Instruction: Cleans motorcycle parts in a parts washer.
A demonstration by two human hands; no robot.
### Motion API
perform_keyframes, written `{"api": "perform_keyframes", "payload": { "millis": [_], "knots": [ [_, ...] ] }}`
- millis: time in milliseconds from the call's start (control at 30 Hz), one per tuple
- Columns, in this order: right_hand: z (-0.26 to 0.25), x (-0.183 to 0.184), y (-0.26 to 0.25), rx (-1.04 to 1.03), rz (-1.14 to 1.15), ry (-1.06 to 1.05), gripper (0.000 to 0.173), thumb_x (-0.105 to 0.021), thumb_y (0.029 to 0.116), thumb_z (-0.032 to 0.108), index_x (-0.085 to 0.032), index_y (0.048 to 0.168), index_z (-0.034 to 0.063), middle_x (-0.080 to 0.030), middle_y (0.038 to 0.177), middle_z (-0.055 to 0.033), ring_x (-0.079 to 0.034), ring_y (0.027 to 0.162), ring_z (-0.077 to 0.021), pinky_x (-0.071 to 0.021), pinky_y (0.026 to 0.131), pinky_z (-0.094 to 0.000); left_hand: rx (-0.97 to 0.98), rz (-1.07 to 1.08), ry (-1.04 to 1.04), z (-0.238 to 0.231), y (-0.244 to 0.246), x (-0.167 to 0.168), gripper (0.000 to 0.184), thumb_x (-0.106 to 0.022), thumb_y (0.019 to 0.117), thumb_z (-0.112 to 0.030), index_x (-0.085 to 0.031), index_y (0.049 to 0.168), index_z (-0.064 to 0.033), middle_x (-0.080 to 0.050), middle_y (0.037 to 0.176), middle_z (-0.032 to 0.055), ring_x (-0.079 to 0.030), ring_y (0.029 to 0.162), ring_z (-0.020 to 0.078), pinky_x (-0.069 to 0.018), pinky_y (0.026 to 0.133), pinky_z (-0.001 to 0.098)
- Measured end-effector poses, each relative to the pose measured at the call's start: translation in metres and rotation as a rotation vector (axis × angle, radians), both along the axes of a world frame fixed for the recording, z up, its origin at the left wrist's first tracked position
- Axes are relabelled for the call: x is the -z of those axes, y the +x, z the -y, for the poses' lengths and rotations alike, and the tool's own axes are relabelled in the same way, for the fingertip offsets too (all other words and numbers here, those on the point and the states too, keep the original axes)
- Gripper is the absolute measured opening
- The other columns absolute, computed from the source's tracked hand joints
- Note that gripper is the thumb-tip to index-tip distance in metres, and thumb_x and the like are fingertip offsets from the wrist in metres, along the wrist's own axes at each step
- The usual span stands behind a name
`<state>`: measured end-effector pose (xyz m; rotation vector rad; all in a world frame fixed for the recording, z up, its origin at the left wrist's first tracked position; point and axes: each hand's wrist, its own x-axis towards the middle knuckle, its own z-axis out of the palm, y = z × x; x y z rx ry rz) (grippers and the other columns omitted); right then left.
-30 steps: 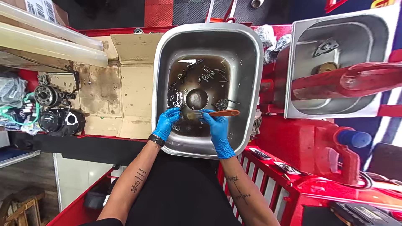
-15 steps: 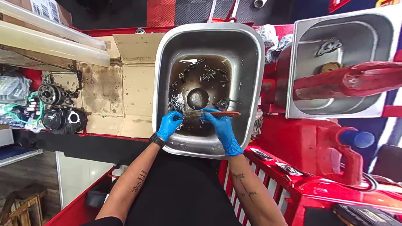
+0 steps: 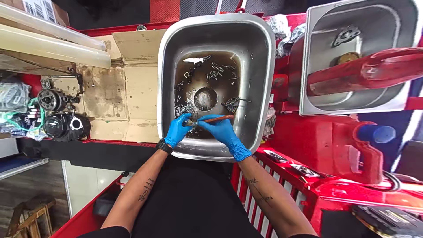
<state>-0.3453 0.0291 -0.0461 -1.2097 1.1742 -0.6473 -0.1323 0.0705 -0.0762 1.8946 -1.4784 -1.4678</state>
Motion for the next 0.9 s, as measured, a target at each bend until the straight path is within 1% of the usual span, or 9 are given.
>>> {"api": "perform_keyframes", "payload": {
  "millis": [100, 167, 233, 300, 367, 433, 533, 633, 900],
  "knots": [
    [0.003, 0.023, -0.006, 0.021, -0.168, -0.054, 0.018, -0.075, 0.0926, 0.019, -0.077, 0.105, 0.0065, -0.077, 0.096, -0.0020, -0.071, 0.086, -0.0046, -0.0597, 0.083, -0.0257, -0.192, -0.204, 0.034, 0.002, 0.009, 0.000, 0.032, -0.069, 0.0936, -0.012, -0.068, 0.123, 0.0015, -0.073, 0.109, 0.0131, -0.071, 0.095, 0.0153, -0.0591, 0.090, 0.0328],
    [0.001, 0.050, 0.000, -0.014, -0.249, -0.186, 0.023, -0.069, 0.0969, 0.019, -0.077, 0.114, 0.0061, -0.077, 0.109, -0.0069, -0.073, 0.100, -0.0108, -0.0582, 0.094, -0.0308, -0.315, -0.351, 0.134, 0.003, 0.014, -0.004, 0.024, -0.061, 0.1019, -0.012, -0.069, 0.118, 0.0039, -0.074, 0.100, 0.0104, -0.072, 0.085, 0.0134, -0.0607, 0.082, 0.0311],
    [-0.005, 0.074, 0.015, -0.144, -0.304, -0.322, 0.026, -0.063, 0.0994, 0.018, -0.076, 0.118, 0.0065, -0.075, 0.117, -0.0108, -0.072, 0.111, -0.0201, -0.0551, 0.102, -0.0402, -0.387, -0.453, 0.242, 0.003, 0.015, -0.001, 0.028, -0.050, 0.1083, -0.016, -0.068, 0.119, 0.0028, -0.072, 0.091, 0.0059, -0.069, 0.077, 0.0115, -0.0594, 0.074, 0.0288],
    [-0.008, 0.079, 0.022, -0.209, -0.310, -0.272, 0.026, -0.061, 0.0995, 0.019, -0.076, 0.118, 0.0068, -0.075, 0.118, -0.0109, -0.071, 0.112, -0.0215, -0.0538, 0.103, -0.0425, -0.440, -0.545, 0.323, 0.003, 0.014, 0.006, 0.036, -0.037, 0.1124, -0.021, -0.065, 0.122, 0.0009, -0.068, 0.089, 0.0024, -0.065, 0.074, 0.0098, -0.0565, 0.072, 0.0266],
    [-0.004, 0.061, 0.014, -0.011, -0.141, -0.077, 0.023, -0.069, 0.0960, 0.015, -0.075, 0.114, 0.0024, -0.077, 0.108, -0.0086, -0.073, 0.098, -0.0141, -0.0593, 0.094, -0.0336, -0.480, -0.604, 0.333, 0.001, 0.016, 0.010, 0.039, -0.032, 0.1132, -0.020, -0.063, 0.126, 0.0005, -0.067, 0.092, 0.0017, -0.064, 0.076, 0.0089, -0.0557, 0.073, 0.0257],
    [0.002, 0.035, -0.003, 0.184, 0.100, 0.085, 0.020, -0.071, 0.0940, 0.007, -0.072, 0.112, -0.0026, -0.076, 0.097, -0.0096, -0.075, 0.084, -0.0173, -0.0646, 0.082, -0.0356, -0.496, -0.625, 0.301, -0.001, 0.017, 0.011, 0.035, -0.036, 0.1116, -0.015, -0.063, 0.128, 0.0012, -0.068, 0.097, 0.0029, -0.065, 0.080, 0.0087, -0.0560, 0.077, 0.0257],
    [0.004, 0.015, -0.015, 0.223, 0.254, 0.175, 0.019, -0.068, 0.0951, 0.006, -0.071, 0.112, -0.0040, -0.076, 0.095, -0.0108, -0.074, 0.080, -0.0208, -0.0645, 0.078, -0.0374, -0.464, -0.640, 0.221, -0.003, 0.015, 0.014, 0.030, -0.044, 0.1074, -0.006, -0.062, 0.128, 0.0042, -0.071, 0.107, 0.0084, -0.069, 0.090, 0.0114, -0.0576, 0.085, 0.0283],
    [0.003, 0.013, -0.008, 0.212, 0.290, 0.193, 0.018, -0.069, 0.0943, 0.004, -0.072, 0.110, -0.0047, -0.076, 0.095, -0.0121, -0.075, 0.080, -0.0222, -0.0652, 0.077, -0.0376, -0.377, -0.597, 0.162, 0.000, 0.017, 0.014, 0.032, -0.049, 0.1045, -0.004, -0.060, 0.133, 0.0047, -0.069, 0.118, 0.0143, -0.069, 0.100, 0.0159, -0.0570, 0.094, 0.0325],
    [0.002, 0.010, 0.001, 0.201, 0.228, 0.204, 0.014, -0.071, 0.0919, 0.002, -0.073, 0.105, -0.0026, -0.076, 0.090, -0.0093, -0.075, 0.077, -0.0192, -0.0653, 0.074, -0.0342, -0.280, -0.448, 0.095, 0.004, 0.016, 0.006, 0.032, -0.061, 0.0975, -0.003, -0.064, 0.129, 0.0049, -0.071, 0.117, 0.0151, -0.069, 0.104, 0.0150, -0.0558, 0.096, 0.0319]
  ]
}}
